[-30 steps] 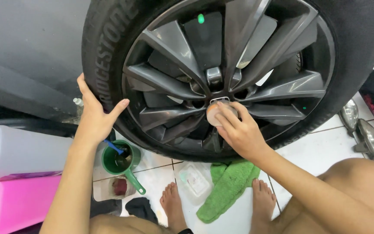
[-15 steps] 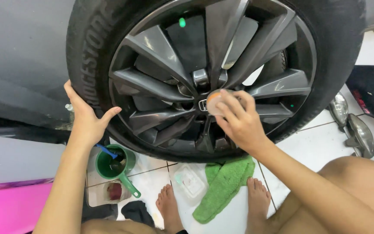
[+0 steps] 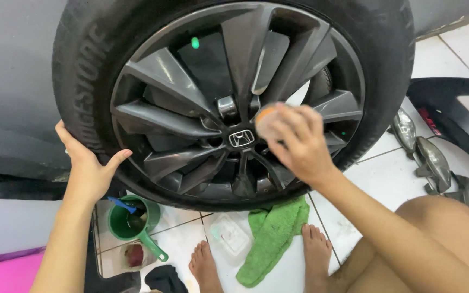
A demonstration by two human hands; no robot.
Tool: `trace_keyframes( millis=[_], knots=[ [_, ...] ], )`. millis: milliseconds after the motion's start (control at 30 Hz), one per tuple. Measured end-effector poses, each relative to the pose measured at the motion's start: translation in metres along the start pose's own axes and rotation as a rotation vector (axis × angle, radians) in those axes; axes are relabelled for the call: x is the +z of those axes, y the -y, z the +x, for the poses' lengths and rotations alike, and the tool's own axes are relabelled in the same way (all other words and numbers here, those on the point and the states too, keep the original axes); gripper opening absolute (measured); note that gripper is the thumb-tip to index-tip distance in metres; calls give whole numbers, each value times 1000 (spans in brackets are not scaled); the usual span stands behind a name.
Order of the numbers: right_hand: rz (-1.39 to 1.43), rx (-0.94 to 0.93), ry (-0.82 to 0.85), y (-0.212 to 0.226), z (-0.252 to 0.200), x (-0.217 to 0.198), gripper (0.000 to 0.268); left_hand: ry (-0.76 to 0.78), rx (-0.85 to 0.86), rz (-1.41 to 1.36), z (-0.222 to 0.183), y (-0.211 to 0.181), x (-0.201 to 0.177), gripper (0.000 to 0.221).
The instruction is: The person sits on the floor and scrubs a car wheel with a sponge. They hold the tire with one hand while cleaning the spokes and rim with the other, moving around the wheel to reach different areas.
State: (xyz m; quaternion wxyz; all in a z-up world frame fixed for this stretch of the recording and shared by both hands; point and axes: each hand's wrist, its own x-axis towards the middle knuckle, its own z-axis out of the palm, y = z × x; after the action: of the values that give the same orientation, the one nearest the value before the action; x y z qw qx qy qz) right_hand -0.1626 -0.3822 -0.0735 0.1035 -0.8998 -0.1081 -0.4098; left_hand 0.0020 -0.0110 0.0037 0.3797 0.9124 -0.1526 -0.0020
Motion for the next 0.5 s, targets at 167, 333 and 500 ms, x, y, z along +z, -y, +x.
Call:
trace_keyframes(
  millis=[167, 333, 500],
  knots=[
    [5, -7, -16, 5, 12, -14, 20, 2, 20, -2, -2, 1, 0, 104],
    [35, 99, -65, -1, 17, -19, 28, -2, 18, -19, 1, 1, 2, 105],
    [70, 101, -47, 1, 16, -16, 26, -11, 51, -3, 2, 2, 1, 106]
  ],
)
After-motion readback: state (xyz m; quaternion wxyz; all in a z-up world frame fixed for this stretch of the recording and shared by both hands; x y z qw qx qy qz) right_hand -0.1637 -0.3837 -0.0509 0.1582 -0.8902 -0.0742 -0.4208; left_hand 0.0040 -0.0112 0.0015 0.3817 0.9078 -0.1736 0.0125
